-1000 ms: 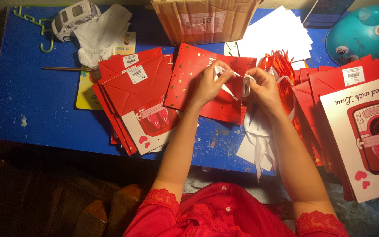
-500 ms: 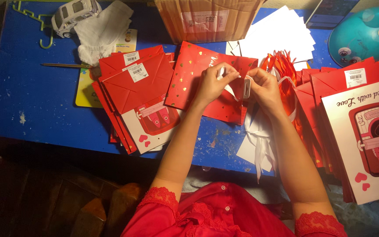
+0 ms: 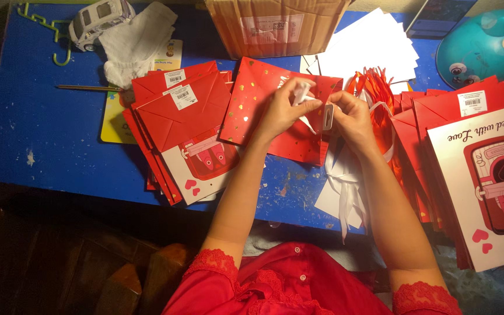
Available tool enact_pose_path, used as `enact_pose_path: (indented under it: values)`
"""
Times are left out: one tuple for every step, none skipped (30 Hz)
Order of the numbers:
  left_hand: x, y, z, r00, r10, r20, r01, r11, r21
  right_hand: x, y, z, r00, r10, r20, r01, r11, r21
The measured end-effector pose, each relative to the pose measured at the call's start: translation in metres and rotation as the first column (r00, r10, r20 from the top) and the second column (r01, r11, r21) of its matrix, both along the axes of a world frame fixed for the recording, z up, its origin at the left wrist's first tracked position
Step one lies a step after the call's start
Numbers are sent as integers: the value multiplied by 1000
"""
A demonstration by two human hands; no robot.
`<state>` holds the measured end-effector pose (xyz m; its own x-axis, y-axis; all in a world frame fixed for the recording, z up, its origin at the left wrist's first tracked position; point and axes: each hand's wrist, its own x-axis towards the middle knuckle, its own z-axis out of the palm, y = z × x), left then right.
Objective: The person assembles red gift bags by threading white ribbons through the bag handles and tying them. They handle multiple bags one at a time, folding and securing the ribbons before stacking the finished bags.
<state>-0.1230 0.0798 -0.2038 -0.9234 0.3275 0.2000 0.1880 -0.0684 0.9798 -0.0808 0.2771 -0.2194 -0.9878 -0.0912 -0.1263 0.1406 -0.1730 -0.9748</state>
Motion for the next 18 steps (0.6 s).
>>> enact_pose_path:
  values:
    - [1, 0, 0, 998, -3, -61, 3, 1000, -3, 0, 0, -1, 1000, 4, 8, -4, 1000, -9]
    - [1, 0, 0, 1000, -1, -31, -1, 999, -49, 0, 0, -2, 1000, 4, 1, -4, 1000, -10]
    - [1, 0, 0, 1000, 3, -2, -3, 995, -96, -1, 0, -3, 1000, 4, -6, -5, 1000, -11]
    - [0, -1, -1, 1000, 7, 26, -3, 990, -142, -1, 0, -3, 1000, 5, -14, -5, 1000, -12]
    - [0, -1, -2, 1000, 15, 25, -11, 988, -157, -2, 1, -4, 1000, 5, -19, -6, 1000, -14]
    - [0, -1, -3, 999, 22, 23, -18, 985, -172, -2, 1, -5, 1000, 6, -24, -6, 1000, -17]
    - [0, -1, -4, 999, 30, 22, -25, 982, -187, -2, 1, -5, 1000, 6, -29, -7, 1000, -18]
    - [0, -1, -5, 999, 31, 16, -27, 979, -203, -2, 1, -5, 1000, 5, -28, -6, 1000, -13]
    - [0, -1, -6, 999, 33, 11, -30, 975, -219, -2, 2, -6, 1000, 5, -27, -5, 1000, -7]
    - [0, -1, -7, 999, 35, 5, -33, 972, -235, -1, 2, -6, 1000, 4, -25, -4, 1000, -1]
    - [0, -2, -8, 999, 42, 17, -37, 968, -247, -2, 2, -6, 1000, 5, -28, -6, 1000, -6]
    - [-1, -2, -8, 998, 50, 29, -40, 965, -260, -2, 1, -5, 1000, 7, -30, -7, 1000, -12]
    - [-1, -2, -9, 998, 57, 40, -44, 961, -273, -2, 0, -4, 999, 9, -33, -9, 1000, -17]
    - [-2, -3, -10, 997, 68, 29, -58, 962, -266, -1, 0, -3, 1000, 0, 2, 0, 1000, -11]
    - [-2, -4, -10, 997, 78, 18, -71, 963, -258, 0, -1, -1, 999, -9, 37, 9, 1000, -4]
    - [-2, -5, -10, 996, 89, 6, -85, 964, -251, 0, -2, 0, 997, -17, 71, 17, 1000, 3]
    - [-2, -4, -10, 996, 90, 3, -87, 963, -256, 0, -2, 1, 998, -16, 61, 15, 1000, 8]
    - [-2, -4, -10, 996, 92, 0, -89, 961, -261, 1, -2, 2, 999, -14, 51, 13, 1000, 12]
